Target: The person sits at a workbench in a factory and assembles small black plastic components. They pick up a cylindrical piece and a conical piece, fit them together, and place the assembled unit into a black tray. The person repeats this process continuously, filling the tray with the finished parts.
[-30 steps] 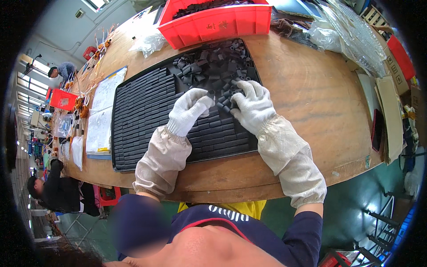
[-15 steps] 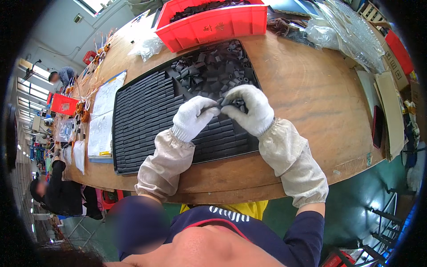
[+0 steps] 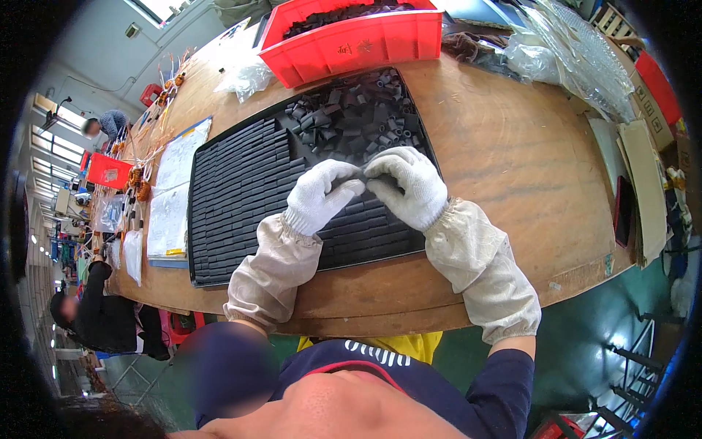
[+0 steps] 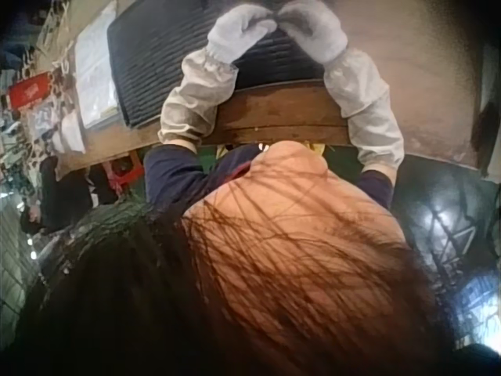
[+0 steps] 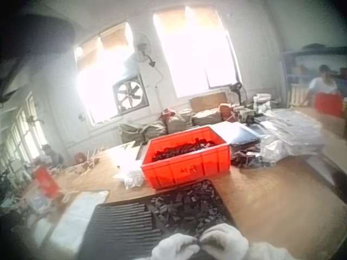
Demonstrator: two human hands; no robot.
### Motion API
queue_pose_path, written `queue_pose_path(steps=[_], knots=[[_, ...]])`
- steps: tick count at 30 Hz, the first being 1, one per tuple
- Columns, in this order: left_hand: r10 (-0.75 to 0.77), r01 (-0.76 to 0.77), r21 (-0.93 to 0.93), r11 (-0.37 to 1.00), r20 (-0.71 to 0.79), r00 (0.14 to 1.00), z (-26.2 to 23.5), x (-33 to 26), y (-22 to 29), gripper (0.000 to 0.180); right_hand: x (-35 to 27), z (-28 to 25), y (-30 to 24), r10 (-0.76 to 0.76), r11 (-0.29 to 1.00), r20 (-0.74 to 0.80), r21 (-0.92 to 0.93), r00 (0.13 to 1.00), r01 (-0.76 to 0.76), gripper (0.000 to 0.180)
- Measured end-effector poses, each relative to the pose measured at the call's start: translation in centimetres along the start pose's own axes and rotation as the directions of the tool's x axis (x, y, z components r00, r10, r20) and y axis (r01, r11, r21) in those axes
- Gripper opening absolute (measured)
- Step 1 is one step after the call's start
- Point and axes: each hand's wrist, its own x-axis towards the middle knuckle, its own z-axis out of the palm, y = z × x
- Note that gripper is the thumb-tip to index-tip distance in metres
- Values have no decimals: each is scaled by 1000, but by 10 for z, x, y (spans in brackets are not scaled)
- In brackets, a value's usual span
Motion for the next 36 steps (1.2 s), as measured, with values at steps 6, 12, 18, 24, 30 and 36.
queue_pose_path(steps=[6,12,18,24,30,36], knots=[[36,-40,118,992,34,999,-1,3,-2,21,2,1,2,-74,992,7,-105,997,74,26],[156,-117,297,948,-111,981,-74,45,-41,19,1,2,9,-84,987,-101,-145,991,69,25],[-75,152,813,562,-134,988,-166,86,-154,26,0,4,7,-74,978,-97,-200,992,53,25],[-147,120,938,326,-75,986,-162,93,-178,23,-3,3,11,-54,980,-83,-196,995,36,23],[-51,122,923,366,-111,992,-159,83,-179,18,-3,4,12,-70,977,-82,-205,994,52,22],[-55,144,902,407,-133,990,-158,86,-187,15,-3,6,13,-80,975,-95,-216,992,58,21]])
